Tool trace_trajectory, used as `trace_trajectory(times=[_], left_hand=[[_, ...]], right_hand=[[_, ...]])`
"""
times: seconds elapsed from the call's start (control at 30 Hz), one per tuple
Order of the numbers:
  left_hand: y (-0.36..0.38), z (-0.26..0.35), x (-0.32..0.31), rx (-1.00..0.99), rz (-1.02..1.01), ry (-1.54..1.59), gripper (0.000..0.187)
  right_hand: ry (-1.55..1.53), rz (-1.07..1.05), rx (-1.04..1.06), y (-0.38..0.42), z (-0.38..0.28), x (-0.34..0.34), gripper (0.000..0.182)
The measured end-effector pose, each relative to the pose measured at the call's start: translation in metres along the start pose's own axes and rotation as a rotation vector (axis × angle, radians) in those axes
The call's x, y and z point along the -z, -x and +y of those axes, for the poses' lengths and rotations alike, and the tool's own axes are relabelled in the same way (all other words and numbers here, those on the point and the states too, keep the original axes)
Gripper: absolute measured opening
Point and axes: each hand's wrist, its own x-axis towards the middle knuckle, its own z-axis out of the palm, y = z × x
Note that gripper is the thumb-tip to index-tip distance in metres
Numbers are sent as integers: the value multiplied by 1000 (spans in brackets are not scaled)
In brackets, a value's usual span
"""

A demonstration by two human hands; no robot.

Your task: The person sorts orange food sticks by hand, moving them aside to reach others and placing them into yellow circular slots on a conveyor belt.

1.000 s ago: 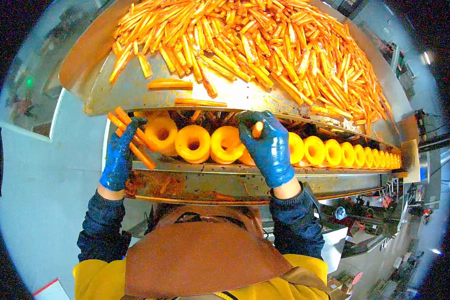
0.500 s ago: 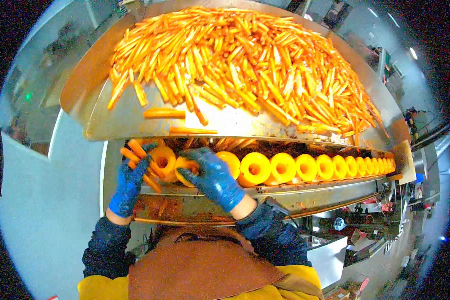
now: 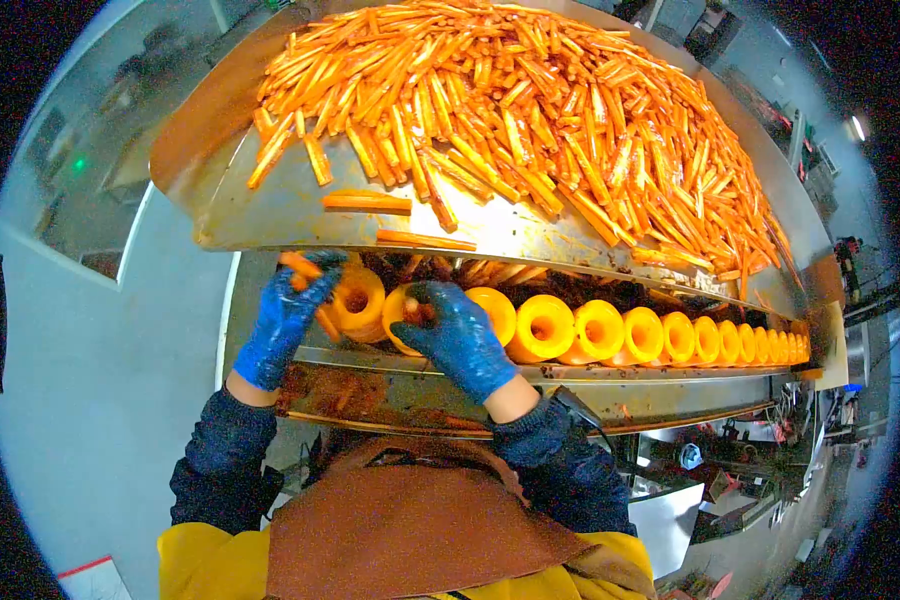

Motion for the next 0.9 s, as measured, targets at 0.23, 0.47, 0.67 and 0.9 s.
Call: trace_trajectory(times=[0.23, 0.47, 0.67, 0.9], left_hand=[[-12, 10, 16, 88, 64, 174, 35], [-28, -21, 14, -72, 90, -101, 28], [-37, 14, -6, -354, 8, -501, 43], [-104, 21, -74, -551, -536, -1046, 34]], right_hand=[[-179, 14, -181, 0, -5, 68, 31], [429, 258, -81, -51, 61, 141, 28], [358, 249, -168, -59, 101, 139, 30], [537, 320, -247, -62, 100, 133, 33]])
